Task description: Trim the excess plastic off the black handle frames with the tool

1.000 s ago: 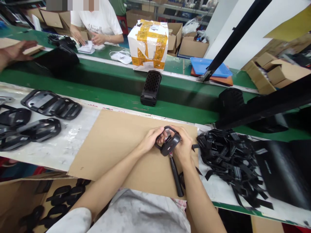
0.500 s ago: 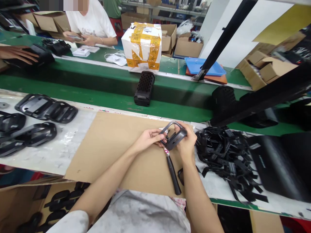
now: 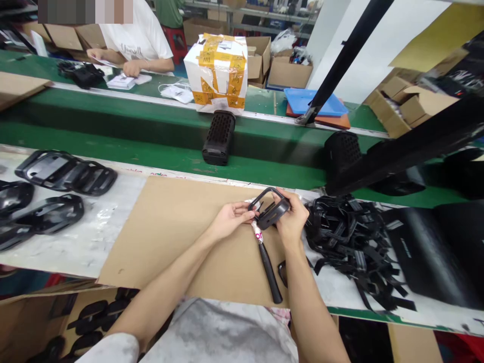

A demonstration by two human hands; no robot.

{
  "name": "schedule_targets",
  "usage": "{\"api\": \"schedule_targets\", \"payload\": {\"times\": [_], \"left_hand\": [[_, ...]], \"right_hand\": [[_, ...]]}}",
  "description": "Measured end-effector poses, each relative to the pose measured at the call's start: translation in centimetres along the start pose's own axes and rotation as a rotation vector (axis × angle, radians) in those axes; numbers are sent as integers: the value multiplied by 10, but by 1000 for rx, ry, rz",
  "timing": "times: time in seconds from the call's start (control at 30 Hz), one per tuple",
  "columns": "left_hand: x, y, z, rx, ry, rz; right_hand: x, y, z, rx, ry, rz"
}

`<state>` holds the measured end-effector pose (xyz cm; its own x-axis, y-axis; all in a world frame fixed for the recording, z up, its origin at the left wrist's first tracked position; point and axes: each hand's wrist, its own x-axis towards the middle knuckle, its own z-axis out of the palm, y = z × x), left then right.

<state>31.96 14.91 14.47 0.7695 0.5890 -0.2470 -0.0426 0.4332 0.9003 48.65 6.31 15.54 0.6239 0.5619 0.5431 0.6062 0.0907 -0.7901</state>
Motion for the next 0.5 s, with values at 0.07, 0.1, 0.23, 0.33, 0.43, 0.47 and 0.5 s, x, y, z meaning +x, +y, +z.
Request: {"api": "schedule_targets", "payload": {"times": [0.07,0.1,0.23,0.33,0.43,0.47,0.5], "left_hand": [[1,-2,0,-3,14,1],[1,-2,0,-9,22,1],[3,-1,-5,-45,5,-11],[3,5,-8,-78,-44,-9],[2,8,-8,-125,-35,14],[2,8,-8,-138,-32,18],[1,7,-7,-147,-33,22]], "right_hand": [[0,-2,0,-17,-3,-34],[0,-3,0,-25,-8,-51],[-2,-6,1,-41,-1,-57],[-3,-5,3,-12,51,49],[-3,-5,4,36,71,116],[-3,-6,4,45,70,112],[-3,-7,4,49,70,100]]}}
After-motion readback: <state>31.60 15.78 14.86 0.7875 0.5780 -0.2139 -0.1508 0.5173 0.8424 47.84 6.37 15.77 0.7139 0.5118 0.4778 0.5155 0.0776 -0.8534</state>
